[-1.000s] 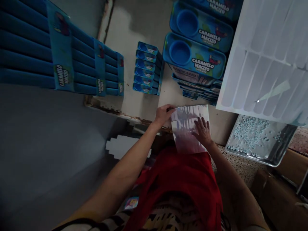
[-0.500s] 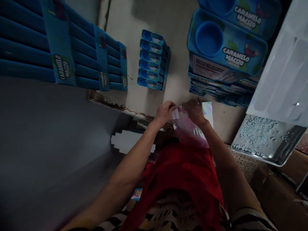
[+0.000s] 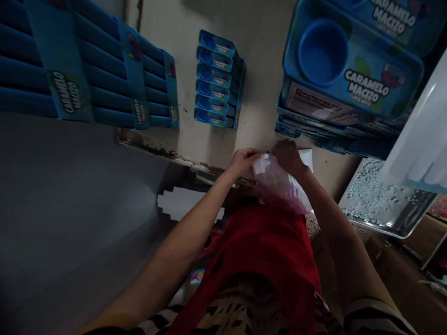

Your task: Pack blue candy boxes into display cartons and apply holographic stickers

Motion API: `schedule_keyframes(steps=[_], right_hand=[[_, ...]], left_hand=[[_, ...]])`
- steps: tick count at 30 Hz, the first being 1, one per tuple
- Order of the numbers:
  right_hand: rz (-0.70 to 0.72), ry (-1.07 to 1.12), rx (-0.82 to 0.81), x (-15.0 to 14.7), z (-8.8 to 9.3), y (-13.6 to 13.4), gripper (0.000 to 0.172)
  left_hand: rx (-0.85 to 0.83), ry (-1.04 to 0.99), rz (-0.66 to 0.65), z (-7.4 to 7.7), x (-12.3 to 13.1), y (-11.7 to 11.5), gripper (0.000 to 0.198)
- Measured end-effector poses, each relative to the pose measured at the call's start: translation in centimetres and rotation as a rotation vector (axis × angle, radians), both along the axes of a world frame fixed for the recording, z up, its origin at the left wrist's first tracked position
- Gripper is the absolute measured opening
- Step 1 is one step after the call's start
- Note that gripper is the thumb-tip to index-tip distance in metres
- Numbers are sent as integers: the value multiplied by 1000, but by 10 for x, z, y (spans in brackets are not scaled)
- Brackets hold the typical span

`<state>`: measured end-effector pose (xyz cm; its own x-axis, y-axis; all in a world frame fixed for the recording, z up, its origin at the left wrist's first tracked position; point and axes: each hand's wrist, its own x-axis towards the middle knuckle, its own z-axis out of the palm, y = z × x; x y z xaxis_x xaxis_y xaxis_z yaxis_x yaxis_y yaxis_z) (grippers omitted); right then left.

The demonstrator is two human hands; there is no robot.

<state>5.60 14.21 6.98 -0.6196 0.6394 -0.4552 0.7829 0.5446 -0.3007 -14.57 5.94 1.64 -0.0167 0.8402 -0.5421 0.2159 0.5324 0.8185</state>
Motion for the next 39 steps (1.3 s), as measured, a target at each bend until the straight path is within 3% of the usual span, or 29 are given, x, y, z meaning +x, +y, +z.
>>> schedule_keyframes(steps=[3, 7, 13, 17, 28, 39], right_hand=[[-117, 82, 97, -10, 4, -21, 32], [-232, 40, 63, -27, 4, -53, 43], [-226, 77, 88, -31, -14, -90, 52], [-192, 122, 99, -23, -16, -106, 62], [-161, 169, 159, -7, -8, -96, 52], [-144, 190, 213, -1, -12, -111, 56]], left_hand=[[-23, -15, 16, -4, 3, 1, 29], [-42, 5, 14, -5, 1, 1, 27], [-80, 26, 52, -7, 1, -1, 24], [-60, 69, 50, -5, 2, -4, 24], [-63, 76, 33, 21, 3, -4, 25], [-132, 40, 107, 19, 6, -1, 24]])
